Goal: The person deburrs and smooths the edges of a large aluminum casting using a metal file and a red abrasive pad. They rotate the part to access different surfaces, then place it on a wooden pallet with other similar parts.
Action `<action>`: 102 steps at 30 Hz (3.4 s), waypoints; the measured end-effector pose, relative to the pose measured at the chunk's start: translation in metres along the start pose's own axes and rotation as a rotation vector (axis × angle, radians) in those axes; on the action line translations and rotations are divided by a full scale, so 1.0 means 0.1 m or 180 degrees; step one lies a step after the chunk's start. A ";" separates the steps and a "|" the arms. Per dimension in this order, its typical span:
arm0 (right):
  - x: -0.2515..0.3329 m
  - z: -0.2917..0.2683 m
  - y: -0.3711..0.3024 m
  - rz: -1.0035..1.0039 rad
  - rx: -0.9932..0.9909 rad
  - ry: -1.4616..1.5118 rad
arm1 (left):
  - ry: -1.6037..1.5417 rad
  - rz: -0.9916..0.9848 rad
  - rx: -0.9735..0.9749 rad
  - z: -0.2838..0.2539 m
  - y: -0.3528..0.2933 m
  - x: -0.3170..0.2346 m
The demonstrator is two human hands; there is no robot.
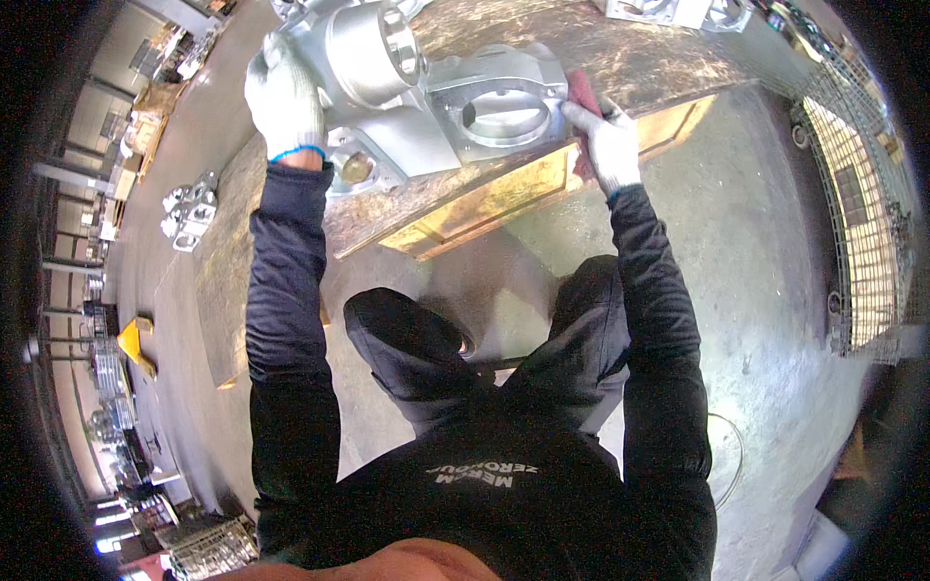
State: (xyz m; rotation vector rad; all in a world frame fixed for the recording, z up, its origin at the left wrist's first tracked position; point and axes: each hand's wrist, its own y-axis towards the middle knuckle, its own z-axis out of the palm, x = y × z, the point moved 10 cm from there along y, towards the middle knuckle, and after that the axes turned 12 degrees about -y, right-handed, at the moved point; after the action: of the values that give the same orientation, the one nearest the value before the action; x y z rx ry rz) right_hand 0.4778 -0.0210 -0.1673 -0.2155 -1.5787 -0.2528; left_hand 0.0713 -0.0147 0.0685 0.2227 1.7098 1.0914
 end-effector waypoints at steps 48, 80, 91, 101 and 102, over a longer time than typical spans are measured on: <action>0.41 1.00 -1.72 -0.3253 -0.0095 -0.3118 | 0.3176 0.1817 0.2557 0.15 0.93 0.44; 0.00 0.91 -1.53 -0.1719 0.0359 -0.1945 | 0.3262 0.1908 0.2337 0.09 0.88 0.44; 1.89 1.38 -1.76 -0.3690 0.0084 -0.3238 | 0.2305 0.0832 0.1783 -0.07 0.84 0.34; 2.00 2.80 -1.34 -0.3515 0.0775 -0.4301 | 0.1867 0.0452 0.1306 -0.13 0.82 0.46; 2.10 2.76 -1.42 -0.3517 0.0611 -0.3508 | 0.1827 0.0407 0.1260 -0.15 0.80 0.47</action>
State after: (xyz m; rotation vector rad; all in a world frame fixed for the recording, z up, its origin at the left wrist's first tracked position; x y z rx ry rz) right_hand 0.1671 -0.0796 0.0347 0.8527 -2.6754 -0.9366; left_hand 0.0107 0.0512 0.0983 0.2873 2.4568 0.9509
